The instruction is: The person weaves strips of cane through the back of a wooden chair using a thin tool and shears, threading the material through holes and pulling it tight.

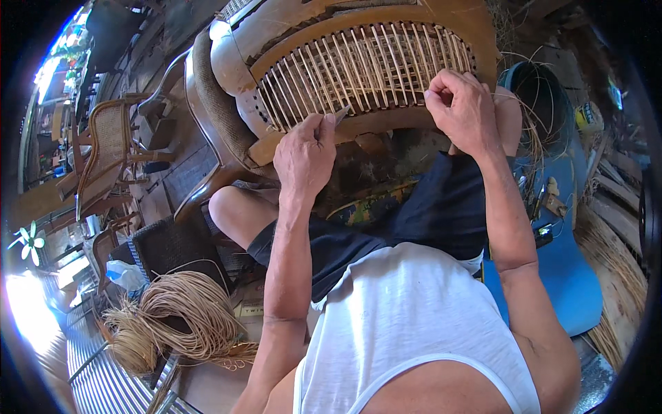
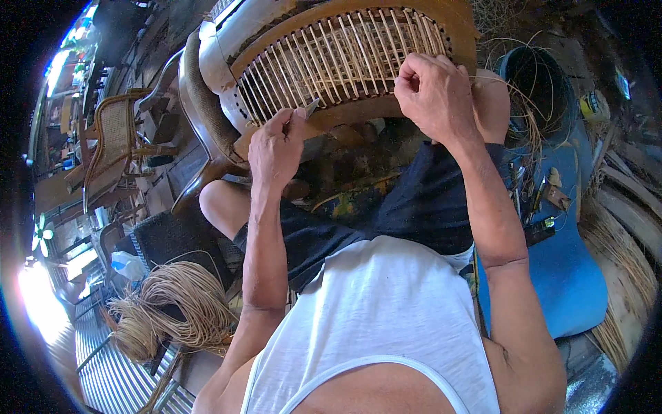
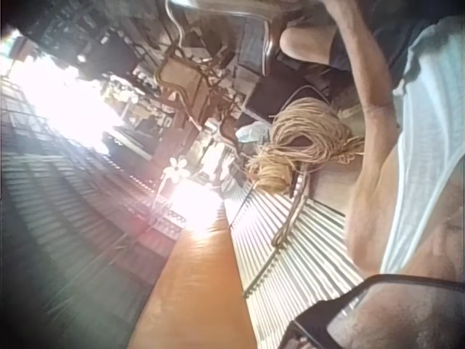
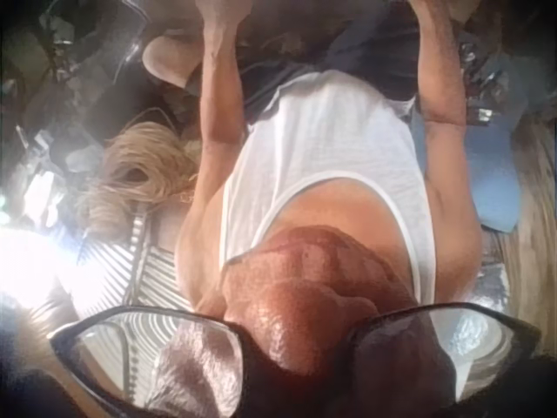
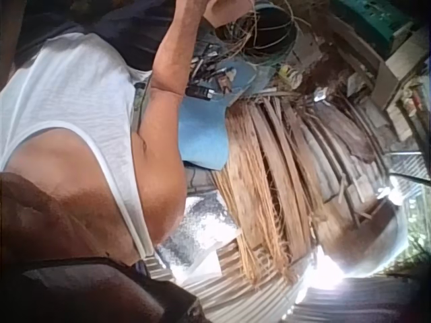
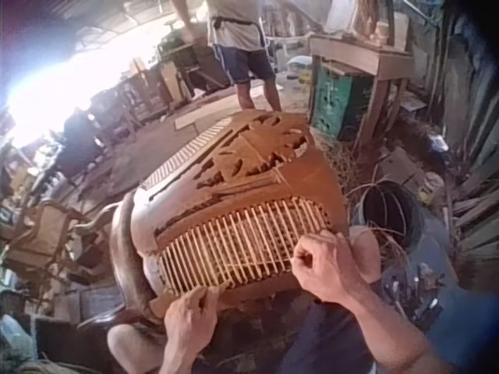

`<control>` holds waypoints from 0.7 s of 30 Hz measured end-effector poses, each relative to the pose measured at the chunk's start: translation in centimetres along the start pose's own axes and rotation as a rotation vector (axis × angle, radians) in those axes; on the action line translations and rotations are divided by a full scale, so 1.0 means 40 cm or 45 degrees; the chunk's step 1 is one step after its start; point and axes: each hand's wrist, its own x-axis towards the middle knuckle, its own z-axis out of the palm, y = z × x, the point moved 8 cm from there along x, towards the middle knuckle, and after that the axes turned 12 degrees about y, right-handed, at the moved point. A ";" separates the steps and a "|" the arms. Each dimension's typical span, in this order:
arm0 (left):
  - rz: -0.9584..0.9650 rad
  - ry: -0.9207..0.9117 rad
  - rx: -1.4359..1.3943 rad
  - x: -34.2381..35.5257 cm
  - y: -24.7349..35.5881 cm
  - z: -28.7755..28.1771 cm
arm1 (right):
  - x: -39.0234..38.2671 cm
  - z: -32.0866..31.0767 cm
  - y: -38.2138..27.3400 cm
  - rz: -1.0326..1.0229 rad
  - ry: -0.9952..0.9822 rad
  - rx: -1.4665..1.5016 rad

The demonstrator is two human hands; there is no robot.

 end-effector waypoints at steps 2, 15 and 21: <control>0.070 0.058 0.152 0.009 0.004 -0.002 | 0.000 0.001 0.000 0.003 0.000 0.009; 0.024 0.096 0.135 0.014 0.014 -0.004 | 0.002 -0.001 -0.005 0.040 0.000 -0.024; 0.039 0.083 0.279 0.015 0.041 -0.008 | 0.003 -0.001 -0.003 0.034 -0.003 -0.031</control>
